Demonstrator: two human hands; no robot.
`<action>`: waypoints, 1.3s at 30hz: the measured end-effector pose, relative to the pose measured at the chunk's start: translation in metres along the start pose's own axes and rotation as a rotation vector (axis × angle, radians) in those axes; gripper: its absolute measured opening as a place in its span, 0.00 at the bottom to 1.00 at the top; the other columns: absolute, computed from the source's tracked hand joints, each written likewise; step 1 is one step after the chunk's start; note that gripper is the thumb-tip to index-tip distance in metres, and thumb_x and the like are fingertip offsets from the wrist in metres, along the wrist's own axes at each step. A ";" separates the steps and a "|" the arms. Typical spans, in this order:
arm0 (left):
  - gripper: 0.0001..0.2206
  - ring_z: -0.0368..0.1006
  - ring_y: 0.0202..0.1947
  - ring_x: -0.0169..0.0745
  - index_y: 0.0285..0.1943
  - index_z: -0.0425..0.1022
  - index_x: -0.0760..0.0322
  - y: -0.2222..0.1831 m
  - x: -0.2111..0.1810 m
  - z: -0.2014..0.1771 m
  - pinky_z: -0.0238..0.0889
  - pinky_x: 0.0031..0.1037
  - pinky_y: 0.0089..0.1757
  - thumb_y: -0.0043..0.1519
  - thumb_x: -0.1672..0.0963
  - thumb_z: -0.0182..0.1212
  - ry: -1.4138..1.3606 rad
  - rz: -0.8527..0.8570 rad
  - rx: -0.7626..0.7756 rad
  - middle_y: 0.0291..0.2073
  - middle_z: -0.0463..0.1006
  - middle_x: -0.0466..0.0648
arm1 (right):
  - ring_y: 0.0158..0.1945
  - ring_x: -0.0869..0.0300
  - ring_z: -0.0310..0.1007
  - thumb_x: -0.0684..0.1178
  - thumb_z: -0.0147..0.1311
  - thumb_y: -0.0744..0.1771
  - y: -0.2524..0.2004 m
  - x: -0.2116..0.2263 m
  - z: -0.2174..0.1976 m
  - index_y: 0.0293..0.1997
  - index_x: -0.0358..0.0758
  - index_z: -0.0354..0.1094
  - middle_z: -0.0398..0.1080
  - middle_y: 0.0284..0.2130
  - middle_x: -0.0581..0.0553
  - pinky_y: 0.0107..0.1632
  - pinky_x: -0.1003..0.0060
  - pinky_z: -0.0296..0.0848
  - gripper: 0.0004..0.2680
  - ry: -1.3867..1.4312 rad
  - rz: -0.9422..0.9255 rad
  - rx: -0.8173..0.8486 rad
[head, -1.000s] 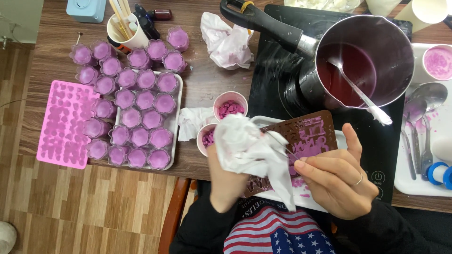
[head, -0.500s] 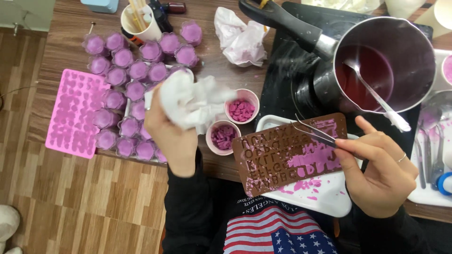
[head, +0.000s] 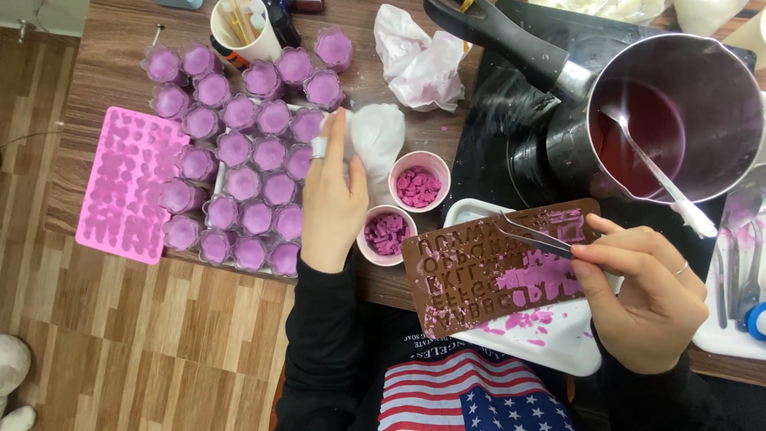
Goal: Remove small purple wax shapes from a brown silicone alphabet and number mold using tweezers.
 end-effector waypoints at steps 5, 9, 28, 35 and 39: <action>0.28 0.63 0.66 0.71 0.77 0.55 0.71 -0.006 -0.032 -0.022 0.60 0.44 0.59 0.66 0.60 0.56 0.139 -0.107 -0.017 0.71 0.62 0.70 | 0.47 0.58 0.75 0.30 0.59 0.65 -0.001 0.001 -0.002 0.44 0.29 0.70 0.71 0.42 0.41 0.64 0.51 0.79 0.07 0.148 0.035 0.001; 0.26 0.66 0.70 0.69 0.78 0.58 0.69 -0.022 -0.072 -0.035 0.61 0.45 0.65 0.71 0.59 0.59 0.171 0.014 -0.060 0.71 0.67 0.64 | 0.53 0.55 0.76 0.30 0.54 0.70 -0.019 -0.016 -0.010 0.50 0.30 0.68 0.68 0.45 0.42 0.67 0.49 0.79 0.05 0.334 0.059 -0.034; 0.28 0.64 0.63 0.56 0.68 0.68 0.66 -0.064 -0.123 0.016 0.56 0.45 0.63 0.58 0.56 0.71 0.039 0.272 0.409 0.60 0.70 0.55 | 0.36 0.63 0.75 0.44 0.60 0.65 -0.007 0.008 0.004 0.48 0.34 0.70 0.74 0.37 0.41 0.36 0.70 0.73 0.09 -0.003 -0.154 0.378; 0.28 0.65 0.60 0.61 0.65 0.68 0.67 -0.073 -0.111 0.003 0.58 0.46 0.59 0.57 0.54 0.72 0.165 0.116 0.255 0.60 0.69 0.58 | 0.29 0.56 0.71 0.46 0.63 0.62 -0.006 0.002 0.021 0.45 0.36 0.76 0.70 0.28 0.47 0.34 0.59 0.70 0.10 -0.388 -0.226 0.554; 0.30 0.66 0.57 0.63 0.67 0.65 0.69 -0.075 -0.104 -0.007 0.62 0.46 0.54 0.59 0.53 0.71 0.169 -0.034 0.199 0.60 0.71 0.61 | 0.30 0.56 0.72 0.46 0.62 0.62 -0.007 0.001 0.021 0.48 0.37 0.76 0.71 0.31 0.47 0.36 0.59 0.71 0.11 -0.429 -0.194 0.542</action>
Point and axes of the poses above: each hand's wrist, its own y-axis towards the middle knuckle, its own z-axis out of the palm, x = y × z, the point moved 3 cm from there along y, towards the middle knuckle
